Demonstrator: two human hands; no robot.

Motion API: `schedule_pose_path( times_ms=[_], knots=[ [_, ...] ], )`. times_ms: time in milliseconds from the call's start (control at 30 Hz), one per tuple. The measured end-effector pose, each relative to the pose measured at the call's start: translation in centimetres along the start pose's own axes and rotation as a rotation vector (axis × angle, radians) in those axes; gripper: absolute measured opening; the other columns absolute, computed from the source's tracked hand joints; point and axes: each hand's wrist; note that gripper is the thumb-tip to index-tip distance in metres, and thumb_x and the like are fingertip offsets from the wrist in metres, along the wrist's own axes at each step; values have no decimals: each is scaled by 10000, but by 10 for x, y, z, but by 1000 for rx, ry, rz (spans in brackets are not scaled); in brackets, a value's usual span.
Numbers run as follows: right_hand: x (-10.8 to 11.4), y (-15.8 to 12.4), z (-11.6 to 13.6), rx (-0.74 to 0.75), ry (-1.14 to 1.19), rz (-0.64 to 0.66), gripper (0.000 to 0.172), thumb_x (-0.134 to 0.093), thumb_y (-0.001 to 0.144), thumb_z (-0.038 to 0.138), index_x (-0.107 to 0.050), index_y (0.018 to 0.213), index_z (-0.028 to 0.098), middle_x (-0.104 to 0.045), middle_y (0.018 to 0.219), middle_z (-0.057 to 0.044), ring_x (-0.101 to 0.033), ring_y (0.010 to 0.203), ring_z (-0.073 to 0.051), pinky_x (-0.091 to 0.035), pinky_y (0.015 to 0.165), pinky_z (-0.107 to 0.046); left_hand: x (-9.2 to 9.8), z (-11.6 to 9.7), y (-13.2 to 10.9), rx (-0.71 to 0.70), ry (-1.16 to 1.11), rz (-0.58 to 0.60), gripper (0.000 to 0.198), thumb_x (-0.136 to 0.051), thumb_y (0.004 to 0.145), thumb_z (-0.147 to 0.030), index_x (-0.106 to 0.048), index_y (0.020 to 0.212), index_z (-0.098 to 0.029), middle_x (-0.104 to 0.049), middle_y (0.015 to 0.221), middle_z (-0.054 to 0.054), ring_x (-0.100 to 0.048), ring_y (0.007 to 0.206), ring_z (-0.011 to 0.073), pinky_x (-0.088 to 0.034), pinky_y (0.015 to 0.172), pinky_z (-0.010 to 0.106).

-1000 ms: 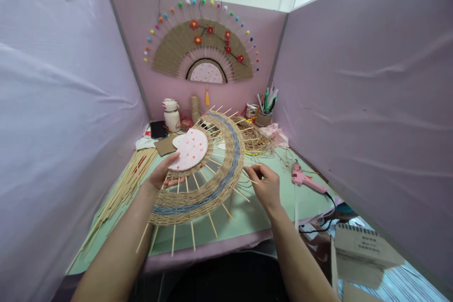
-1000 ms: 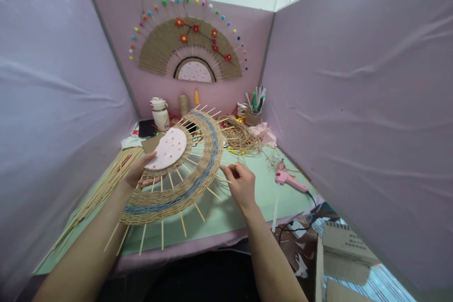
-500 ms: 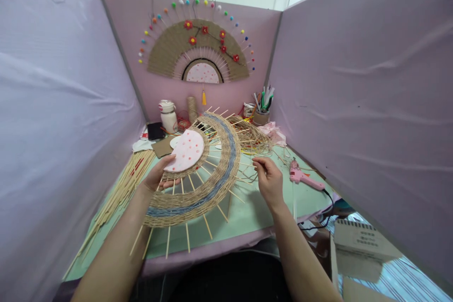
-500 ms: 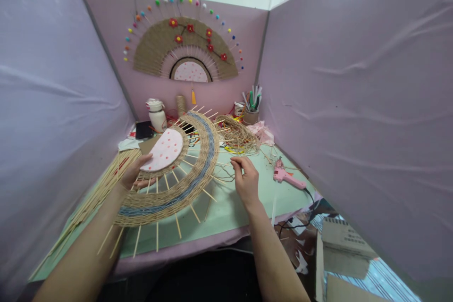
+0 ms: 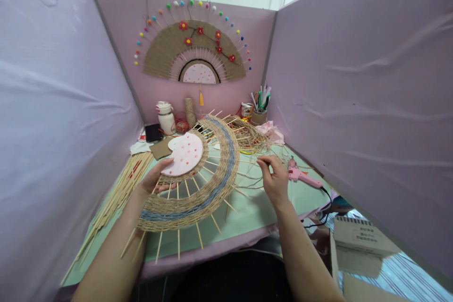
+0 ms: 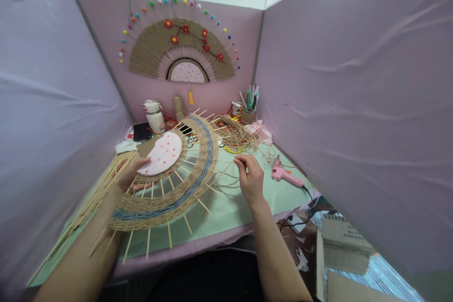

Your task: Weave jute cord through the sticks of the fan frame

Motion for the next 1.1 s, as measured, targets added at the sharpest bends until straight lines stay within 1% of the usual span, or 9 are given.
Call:
schedule_pose_path(
  times_ms=[100,200,333,400,500,567,633,800,1100],
  knots=[
    [0,0,-1,-99,52,-6,143,-563,869,309,-634,827,192,-634,774,-32,-579,749,-171,-445,709,-305,-2,1,-2,-23,25,-9,372,-543,779,-240,-627,1108,-86,-650,537,84,-582,382,194,-439,305,235],
    [-2,-1,1,-266,164,6,189,-592,832,353,-635,769,180,-610,692,-15,-544,653,-151,-436,629,-278,-1,3,-1,-65,41,-10,404,-544,766,-229,-609,1135,-78,-653,542,90,-552,342,180,-424,286,229],
    [-10,-2,4,-475,327,116,222,-624,779,373,-627,695,167,-513,559,23,-446,529,-113,-372,510,-237,0,7,2,-5,124,135,463,-463,810,-319,-588,1174,-59,-657,535,114,-419,218,131,-262,188,191],
    [-17,-4,4,-535,391,162,234,-637,757,374,-612,653,166,-487,535,32,-420,508,-103,-356,494,-229,-1,11,4,33,148,186,485,-445,824,-349,-586,1177,-46,-657,533,128,-422,215,136,-243,185,188],
    [-25,-7,3,-601,502,151,241,-652,739,387,-602,656,166,-500,551,28,-435,514,-102,-367,496,-228,-7,16,8,50,104,145,478,-447,840,-325,-567,1209,-44,-682,592,138,-514,290,169,-350,243,215],
    [-29,-8,3,-659,597,130,238,-661,732,395,-601,704,167,-509,575,27,-446,509,-101,-376,489,-229,-14,19,10,63,44,64,471,-460,848,-295,-540,1247,-59,-704,653,133,-613,419,203,-482,372,263],
    [-32,-8,4,-717,676,125,251,-666,730,411,-592,743,171,-487,571,40,-417,472,-89,-344,451,-218,-23,21,10,75,-2,7,483,-488,843,-285,-515,1277,-74,-720,713,132,-676,564,234,-544,506,306],
    [-37,-9,3,-760,707,148,276,-678,720,427,-567,707,175,-387,504,78,-292,425,-60,-222,410,-194,-35,24,10,-13,-22,27,478,-544,804,-257,-537,1254,-94,-729,766,131,-696,672,254,-519,497,282],
    [-38,-8,-1,-820,711,152,304,-688,696,464,-610,749,174,-355,471,87,-270,423,-61,-211,418,-207,-23,25,9,11,-55,-32,517,-481,858,-240,-439,1347,-80,-732,751,115,-703,654,242,-566,568,310]
  ],
)
Point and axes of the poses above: each hand's wrist, its own y-axis towards the middle knuckle, its own x-axis out of the back of the hand, z = x × y
